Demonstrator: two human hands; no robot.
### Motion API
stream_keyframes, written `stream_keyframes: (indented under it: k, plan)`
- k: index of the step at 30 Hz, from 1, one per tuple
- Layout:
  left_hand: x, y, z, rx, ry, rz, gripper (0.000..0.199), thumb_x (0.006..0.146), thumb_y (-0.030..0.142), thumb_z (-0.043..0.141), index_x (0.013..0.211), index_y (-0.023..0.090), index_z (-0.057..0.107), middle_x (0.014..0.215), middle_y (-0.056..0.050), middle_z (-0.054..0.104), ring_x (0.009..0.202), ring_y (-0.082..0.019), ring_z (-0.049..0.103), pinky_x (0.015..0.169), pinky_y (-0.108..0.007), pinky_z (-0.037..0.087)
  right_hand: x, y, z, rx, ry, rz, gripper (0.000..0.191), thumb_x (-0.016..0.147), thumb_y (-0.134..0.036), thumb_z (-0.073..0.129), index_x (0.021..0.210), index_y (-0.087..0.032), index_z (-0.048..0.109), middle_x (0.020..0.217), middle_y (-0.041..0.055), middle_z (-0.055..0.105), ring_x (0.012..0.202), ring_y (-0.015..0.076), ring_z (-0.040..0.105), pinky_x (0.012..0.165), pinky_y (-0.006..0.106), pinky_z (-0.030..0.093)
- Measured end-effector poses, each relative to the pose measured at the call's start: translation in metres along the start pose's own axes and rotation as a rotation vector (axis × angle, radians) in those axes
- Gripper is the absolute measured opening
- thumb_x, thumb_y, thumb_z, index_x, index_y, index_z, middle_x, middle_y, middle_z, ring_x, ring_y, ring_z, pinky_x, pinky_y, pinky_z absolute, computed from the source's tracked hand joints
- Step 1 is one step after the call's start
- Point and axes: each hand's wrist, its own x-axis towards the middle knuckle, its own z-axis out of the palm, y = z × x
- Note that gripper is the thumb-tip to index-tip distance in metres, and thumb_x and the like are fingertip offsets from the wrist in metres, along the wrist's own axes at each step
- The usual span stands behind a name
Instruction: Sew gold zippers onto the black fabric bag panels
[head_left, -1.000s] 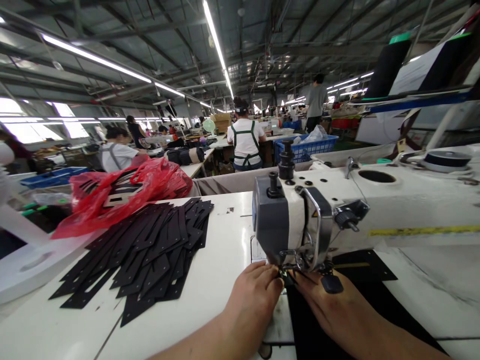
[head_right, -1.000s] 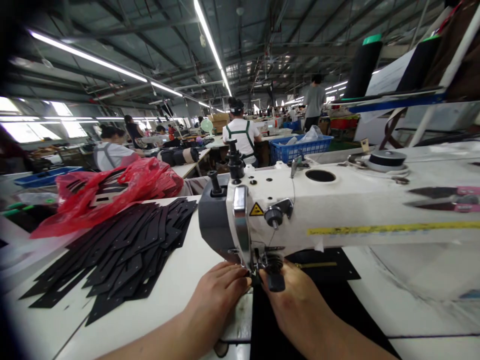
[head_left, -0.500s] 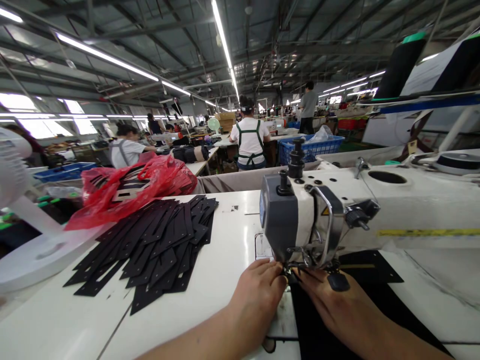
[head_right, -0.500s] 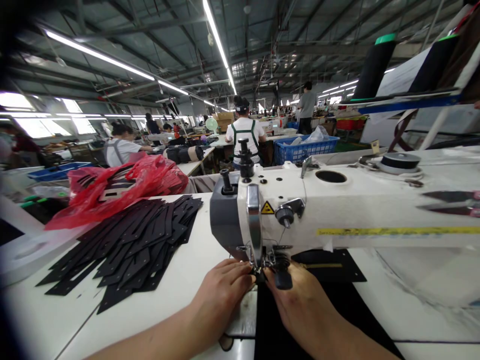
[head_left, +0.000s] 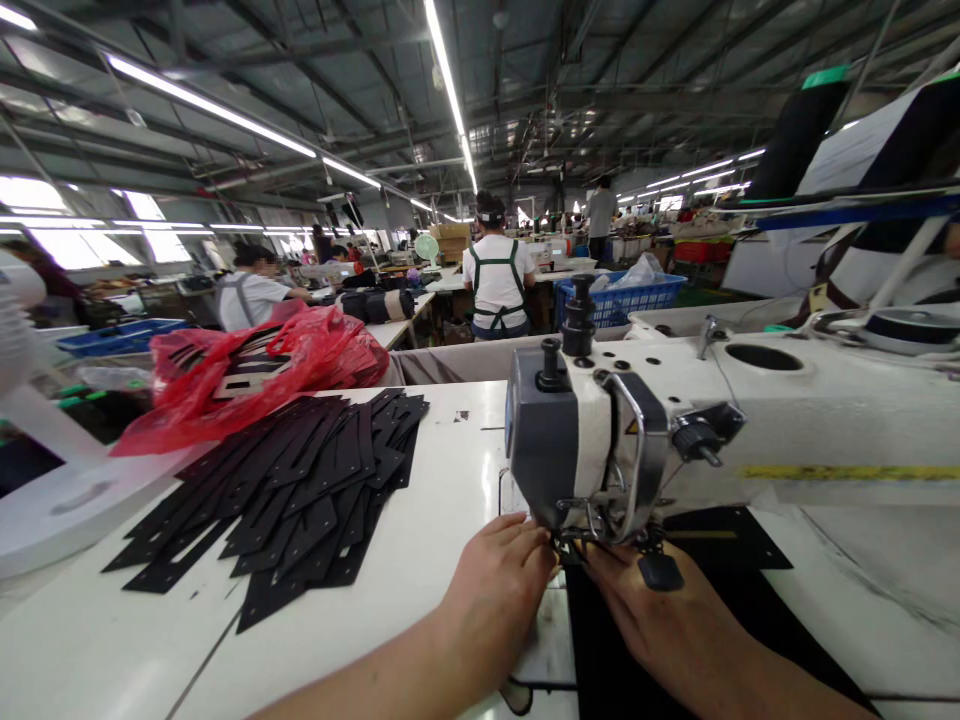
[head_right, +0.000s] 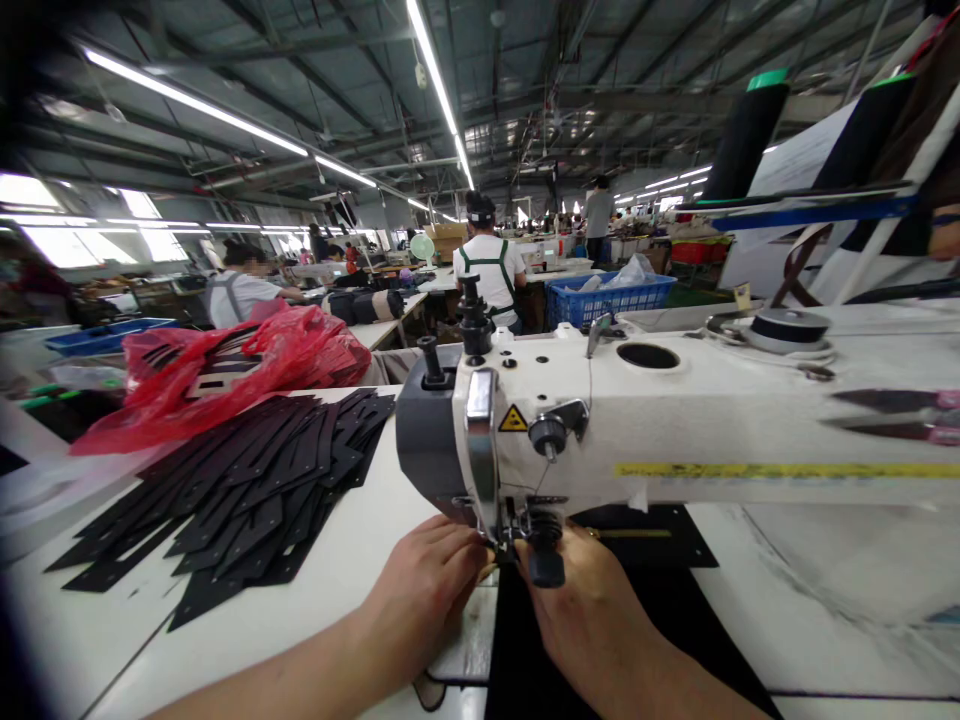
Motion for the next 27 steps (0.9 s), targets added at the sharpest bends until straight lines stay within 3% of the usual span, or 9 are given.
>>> stream_keyframes:
  k: [13,17,20,23,25,27]
  plan:
    - [-0.002,0.0,0.002,-0.058,0.024,0.002,0.017,0.09,0.01,0.045,0.079,0.015,0.058,0.083,-0.006,0.067,0.077,-0.017,0.063,0.082,-0.033,0.05,-0.006,-0.001,0.0,0.042,0.05,0.02,0.029,0.088,-0.01,0.034,0.091,-0.019,0.061,0.089,0.0041,0.068,0.081,0.0162,0.064,0.076,0.029,0.049]
    - [-0.004,-0.001,0.003,-0.15,0.018,-0.093,0.018,0.089,0.01,0.046,0.081,0.016,0.061,0.086,-0.007,0.067,0.078,-0.019,0.063,0.08,-0.037,0.05,-0.013,0.002,0.009,-0.102,0.062,0.059,0.023,0.091,-0.023,0.04,0.103,-0.018,0.059,0.096,0.0075,0.067,0.088,0.0234,0.062,0.082,0.042,0.047]
    - [-0.013,0.007,-0.008,-0.401,0.016,-0.314,0.02,0.087,0.011,0.048,0.096,0.02,0.064,0.107,-0.009,0.063,0.098,-0.023,0.059,0.087,-0.039,0.047,-0.025,0.0,0.01,-0.241,0.01,0.057,0.038,0.09,-0.037,0.045,0.118,-0.013,0.052,0.111,0.0134,0.063,0.107,0.031,0.055,0.091,0.052,0.038]
    - [-0.026,0.027,-0.031,-0.871,-0.02,-0.742,0.024,0.087,0.023,0.052,0.11,0.018,0.058,0.115,-0.012,0.058,0.105,-0.024,0.057,0.09,-0.041,0.046,-0.042,-0.015,0.0,-0.337,-0.043,0.023,0.061,0.089,-0.046,0.044,0.134,-0.005,0.037,0.128,0.0172,0.052,0.123,0.0303,0.042,0.101,0.051,0.026]
    - [-0.032,0.042,-0.046,-1.237,-0.035,-1.048,0.038,0.081,0.036,0.062,0.112,0.014,0.054,0.115,-0.016,0.058,0.101,-0.026,0.06,0.086,-0.04,0.048,-0.053,-0.03,-0.011,-0.373,-0.06,-0.007,0.071,0.087,-0.05,0.044,0.138,-0.003,0.029,0.134,0.0177,0.046,0.126,0.029,0.038,0.104,0.049,0.021]
    - [-0.035,0.054,-0.056,-1.5,-0.024,-1.257,0.056,0.07,0.043,0.073,0.111,0.012,0.052,0.114,-0.018,0.058,0.097,-0.027,0.061,0.082,-0.038,0.05,-0.062,-0.045,-0.019,-0.381,-0.066,-0.024,0.077,0.085,-0.052,0.044,0.141,-0.003,0.024,0.135,0.0176,0.045,0.126,0.0289,0.038,0.103,0.047,0.02]
